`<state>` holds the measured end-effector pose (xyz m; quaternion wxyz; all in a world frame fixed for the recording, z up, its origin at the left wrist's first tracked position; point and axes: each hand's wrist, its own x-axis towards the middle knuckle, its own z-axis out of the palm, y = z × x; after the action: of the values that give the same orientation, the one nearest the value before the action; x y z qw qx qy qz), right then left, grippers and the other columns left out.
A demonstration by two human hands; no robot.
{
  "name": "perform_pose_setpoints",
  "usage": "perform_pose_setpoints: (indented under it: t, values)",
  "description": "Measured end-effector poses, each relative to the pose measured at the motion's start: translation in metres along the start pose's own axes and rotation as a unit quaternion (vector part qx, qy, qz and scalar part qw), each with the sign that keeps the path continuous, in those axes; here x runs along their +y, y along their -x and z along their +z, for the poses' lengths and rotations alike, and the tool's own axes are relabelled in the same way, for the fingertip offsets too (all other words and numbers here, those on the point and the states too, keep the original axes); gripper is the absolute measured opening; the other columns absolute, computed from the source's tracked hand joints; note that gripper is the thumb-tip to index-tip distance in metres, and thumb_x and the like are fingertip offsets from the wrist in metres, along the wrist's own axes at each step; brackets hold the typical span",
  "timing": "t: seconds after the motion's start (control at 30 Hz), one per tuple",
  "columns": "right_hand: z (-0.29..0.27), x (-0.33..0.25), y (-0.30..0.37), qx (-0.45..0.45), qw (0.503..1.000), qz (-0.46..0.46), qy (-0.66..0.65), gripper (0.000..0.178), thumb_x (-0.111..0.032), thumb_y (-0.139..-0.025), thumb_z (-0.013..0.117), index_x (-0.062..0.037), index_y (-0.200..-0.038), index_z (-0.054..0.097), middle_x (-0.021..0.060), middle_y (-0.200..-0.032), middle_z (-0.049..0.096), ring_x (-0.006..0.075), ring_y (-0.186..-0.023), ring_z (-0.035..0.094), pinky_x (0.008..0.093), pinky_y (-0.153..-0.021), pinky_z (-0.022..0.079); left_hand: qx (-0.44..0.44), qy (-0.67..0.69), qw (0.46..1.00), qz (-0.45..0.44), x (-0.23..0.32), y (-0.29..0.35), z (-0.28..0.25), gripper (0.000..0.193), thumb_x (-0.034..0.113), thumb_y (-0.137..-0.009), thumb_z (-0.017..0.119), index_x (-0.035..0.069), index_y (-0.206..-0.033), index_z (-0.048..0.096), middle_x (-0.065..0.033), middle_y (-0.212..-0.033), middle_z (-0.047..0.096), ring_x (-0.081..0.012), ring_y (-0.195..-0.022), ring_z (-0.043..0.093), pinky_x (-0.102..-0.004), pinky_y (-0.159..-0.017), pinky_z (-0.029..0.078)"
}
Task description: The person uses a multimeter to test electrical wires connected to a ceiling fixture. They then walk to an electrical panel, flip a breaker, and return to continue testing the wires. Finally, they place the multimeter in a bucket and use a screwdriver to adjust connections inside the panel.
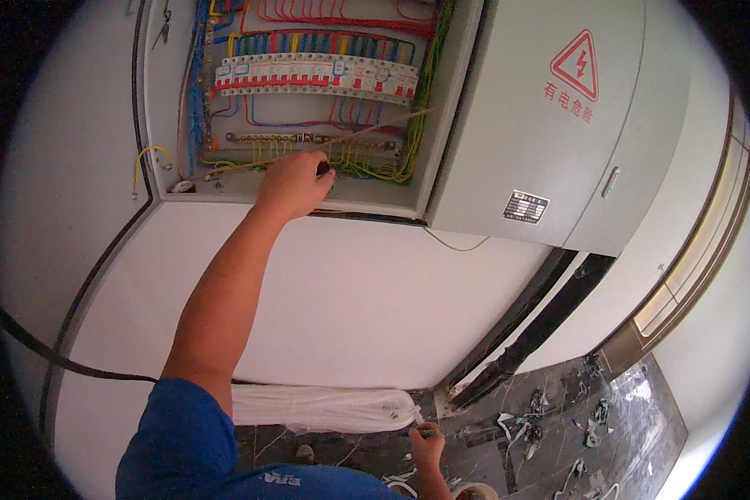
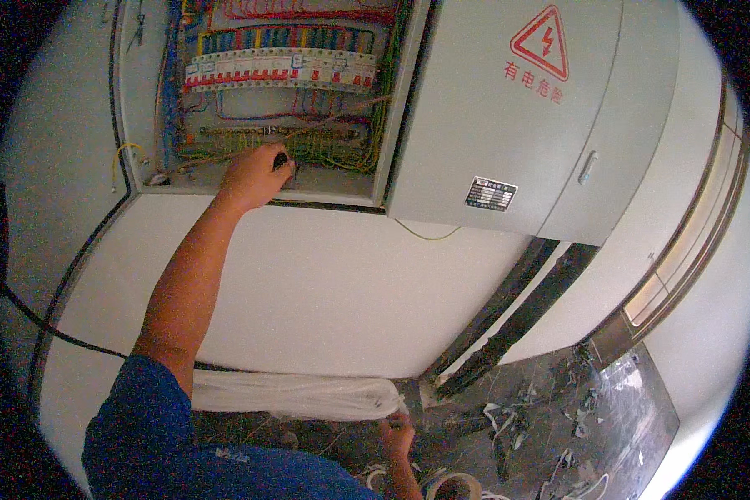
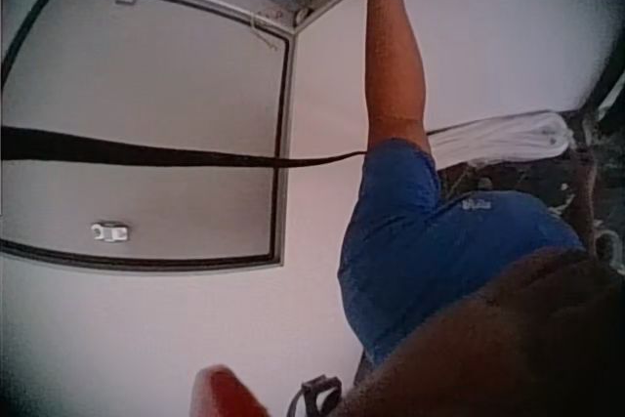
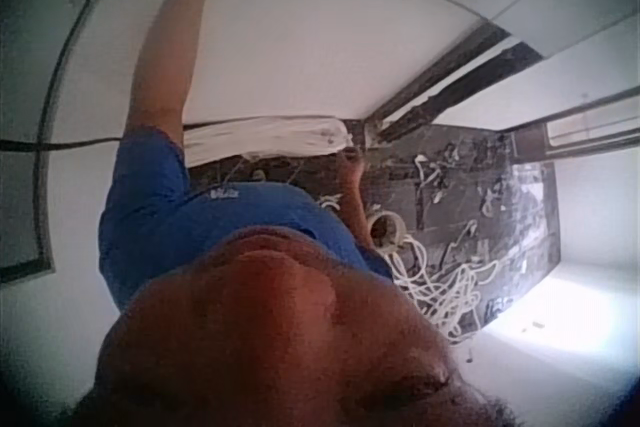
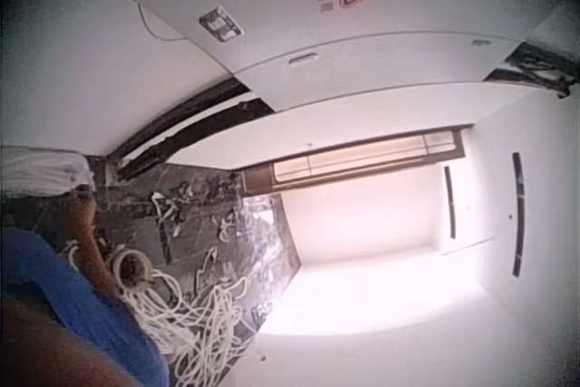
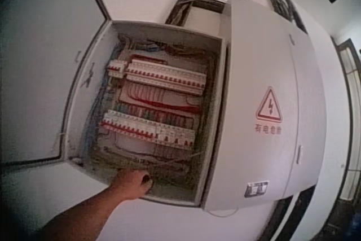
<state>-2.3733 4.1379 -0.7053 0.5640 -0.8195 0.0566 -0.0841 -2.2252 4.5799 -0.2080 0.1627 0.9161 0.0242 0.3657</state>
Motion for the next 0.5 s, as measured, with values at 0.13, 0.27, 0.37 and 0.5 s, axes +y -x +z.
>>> perform_pose_setpoints:
  t: [0.13, 0.27, 0.37, 0.5]
  values:
    - [0.005, 0.011, 0.004, -0.025, 0.994, -0.003, 0.109, 0.023, -0.017, -0.079, 0.080, 0.0002, -0.086, 0.068, 0.0076, -0.075, 0.068, 0.0144, -0.071, 0.063, 0.0362, -0.067, 0.053, -0.003, -0.009, 1.000, -0.006, 0.006, 0.002, -0.007, 0.030, 0.032, -0.093, 0.067, 0.004, -0.100, 0.071, -0.0199, -0.093, 0.073, -0.0416, -0.090, 0.070, -0.0529, -0.081, 0.055]
    - [0.002, -0.002, 0.018, -0.053, 0.996, 0.055, 0.056, 0.025, -0.021, -0.079, 0.081, -0.0004, -0.089, 0.069, 0.0101, -0.074, 0.070, 0.0168, -0.069, 0.066, 0.0371, -0.067, 0.054, 0.028, -0.003, 1.000, 0.013, -0.005, 0.001, 0.000, 0.030, 0.031, -0.092, 0.067, 0.004, -0.102, 0.071, -0.0205, -0.095, 0.073, -0.0418, -0.092, 0.070, -0.0532, -0.082, 0.055]
    - [0.003, 0.016, 0.024, -0.026, 0.998, 0.058, 0.008, 0.025, -0.022, -0.082, 0.080, -0.0005, -0.090, 0.070, 0.0107, -0.072, 0.071, 0.0181, -0.067, 0.067, 0.0367, -0.064, 0.054, 0.022, -0.003, 1.000, -0.005, -0.004, -0.001, 0.002, 0.030, 0.031, -0.093, 0.067, 0.004, -0.104, 0.071, -0.0216, -0.097, 0.073, -0.0423, -0.091, 0.070, -0.0531, -0.082, 0.054]
    - [-0.009, 0.003, 0.031, -0.021, 0.999, 0.001, 0.039, 0.023, -0.021, -0.086, 0.077, 0.0005, -0.091, 0.071, 0.0094, -0.070, 0.069, 0.0164, -0.065, 0.066, 0.0348, -0.061, 0.053, -0.004, -0.003, 1.000, -0.004, -0.006, -0.002, 0.008, 0.032, 0.032, -0.093, 0.067, 0.003, -0.108, 0.071, -0.0231, -0.102, 0.073, -0.0434, -0.094, 0.070, -0.0530, -0.083, 0.055]
